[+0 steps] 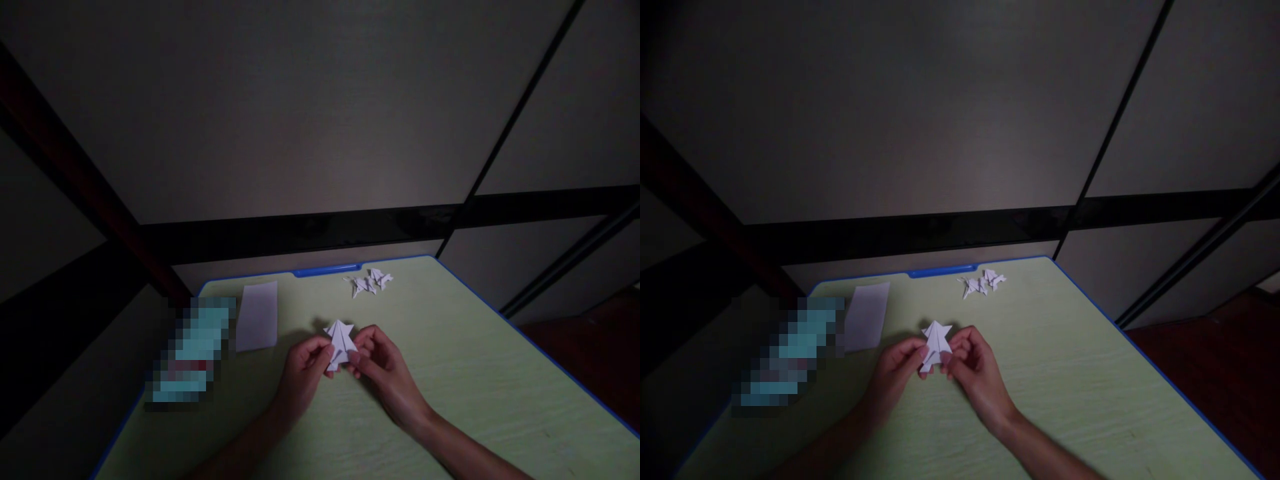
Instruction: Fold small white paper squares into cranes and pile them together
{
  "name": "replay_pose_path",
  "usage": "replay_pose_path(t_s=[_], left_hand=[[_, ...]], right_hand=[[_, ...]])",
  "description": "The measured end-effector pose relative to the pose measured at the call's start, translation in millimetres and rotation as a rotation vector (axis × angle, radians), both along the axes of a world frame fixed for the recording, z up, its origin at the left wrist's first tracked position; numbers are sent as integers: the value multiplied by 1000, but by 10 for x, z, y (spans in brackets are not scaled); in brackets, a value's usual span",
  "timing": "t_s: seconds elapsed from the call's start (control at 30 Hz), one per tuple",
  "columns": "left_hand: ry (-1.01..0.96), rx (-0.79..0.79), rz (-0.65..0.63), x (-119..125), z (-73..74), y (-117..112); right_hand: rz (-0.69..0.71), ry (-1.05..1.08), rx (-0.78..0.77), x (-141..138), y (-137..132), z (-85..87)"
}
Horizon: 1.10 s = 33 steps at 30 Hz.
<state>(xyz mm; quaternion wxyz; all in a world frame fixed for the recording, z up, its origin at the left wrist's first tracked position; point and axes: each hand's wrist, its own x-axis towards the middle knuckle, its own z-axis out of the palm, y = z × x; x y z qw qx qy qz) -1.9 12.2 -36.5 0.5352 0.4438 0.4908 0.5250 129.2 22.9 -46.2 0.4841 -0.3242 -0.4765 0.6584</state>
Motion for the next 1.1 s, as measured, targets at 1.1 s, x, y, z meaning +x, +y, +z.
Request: replay_pose_path(t_s=[1.1], left_hand=[[7,33,138,-47,-31,37]], right_hand=[[27,-59,138,-2,-18,50]])
